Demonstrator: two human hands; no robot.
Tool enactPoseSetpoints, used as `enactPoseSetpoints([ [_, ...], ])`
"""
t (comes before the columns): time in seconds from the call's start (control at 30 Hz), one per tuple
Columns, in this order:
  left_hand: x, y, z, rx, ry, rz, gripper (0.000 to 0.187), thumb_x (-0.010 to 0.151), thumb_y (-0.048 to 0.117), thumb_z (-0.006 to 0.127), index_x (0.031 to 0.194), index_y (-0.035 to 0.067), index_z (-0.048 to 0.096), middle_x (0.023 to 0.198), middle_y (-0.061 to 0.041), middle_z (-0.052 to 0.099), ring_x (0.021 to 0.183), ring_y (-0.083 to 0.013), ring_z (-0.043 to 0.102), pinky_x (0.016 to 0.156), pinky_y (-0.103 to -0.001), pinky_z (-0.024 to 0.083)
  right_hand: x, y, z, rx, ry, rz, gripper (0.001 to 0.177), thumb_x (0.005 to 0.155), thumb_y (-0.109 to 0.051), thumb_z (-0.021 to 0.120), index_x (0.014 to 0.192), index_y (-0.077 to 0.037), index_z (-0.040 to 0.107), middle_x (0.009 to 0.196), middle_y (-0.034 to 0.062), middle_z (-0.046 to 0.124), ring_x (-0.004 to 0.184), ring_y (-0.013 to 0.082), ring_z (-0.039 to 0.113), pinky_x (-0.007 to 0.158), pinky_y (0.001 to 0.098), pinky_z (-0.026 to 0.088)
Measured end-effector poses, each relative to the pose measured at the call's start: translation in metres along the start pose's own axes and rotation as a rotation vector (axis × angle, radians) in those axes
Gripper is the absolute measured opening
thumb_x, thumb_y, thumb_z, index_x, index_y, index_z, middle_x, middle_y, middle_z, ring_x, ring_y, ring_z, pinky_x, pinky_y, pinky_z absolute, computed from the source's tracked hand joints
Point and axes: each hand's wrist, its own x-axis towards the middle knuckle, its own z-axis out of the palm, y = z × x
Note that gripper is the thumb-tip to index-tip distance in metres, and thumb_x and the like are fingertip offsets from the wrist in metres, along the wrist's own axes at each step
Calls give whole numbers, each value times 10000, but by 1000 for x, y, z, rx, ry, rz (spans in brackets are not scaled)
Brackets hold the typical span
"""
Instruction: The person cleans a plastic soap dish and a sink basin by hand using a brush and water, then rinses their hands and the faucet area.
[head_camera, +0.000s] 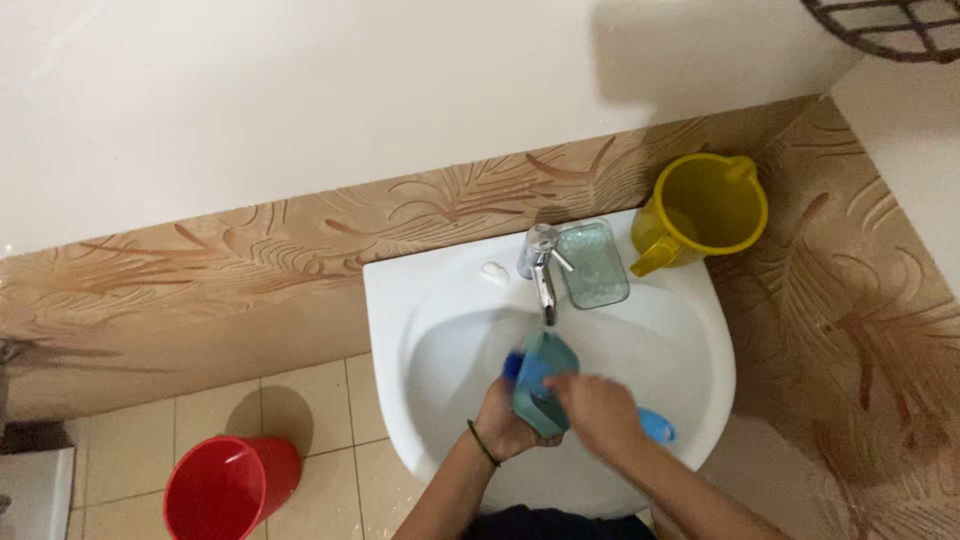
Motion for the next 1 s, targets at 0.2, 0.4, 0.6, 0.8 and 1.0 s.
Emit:
enactPoseSetpoints([
  [0.2, -14, 30, -4, -352, 141, 85, 667, 1091, 567, 403, 1494, 53, 539, 1454, -219, 582, 1302, -413, 556, 1085, -636, 450, -38, 19, 2, -101, -28, -221, 466, 927, -528, 606, 844, -72, 648, 649, 134, 698, 559, 317, 713, 489, 436, 551],
  [0.4, -14, 31, 28, -12, 182, 21, 731, 986, 651, 357, 1433, 99, 527, 1356, -215, 565, 1184, -392, 536, 939, -620, 450, -32, 12, 7, -49, 132, -261, 424, 915, -480, 598, 827, -69, 650, 623, 115, 713, 563, 307, 714, 467, 431, 543],
  [0.6, -43, 31, 21, -241, -244, 247, 792, 1040, 657, 398, 1527, 35, 448, 1416, -261, 545, 1206, -392, 579, 982, -554, 478, -28, 29, -8, -84, -152, -32, 454, 985, -510, 507, 893, -101, 680, 661, 132, 714, 641, 307, 734, 566, 440, 564],
  [0.8, -49, 7, 6, 121, -171, 311, 623, 889, 359, 589, 1396, 8, 506, 1291, -206, 632, 1149, -348, 672, 905, -526, 592, -26, 8, -14, 70, -70, 51, 451, 1008, -446, 427, 1005, -93, 707, 717, 178, 718, 669, 372, 717, 616, 502, 567],
  [1.0, -9, 15, -5, 1071, 377, 859, 293, 944, -77, 606, 1230, -14, 589, 1038, -192, 723, 953, -344, 707, 803, -434, 591, -25, -12, -35, 114, 65, 73, 405, 1018, -355, 411, 1019, -100, 726, 716, 173, 724, 624, 383, 715, 568, 509, 556],
])
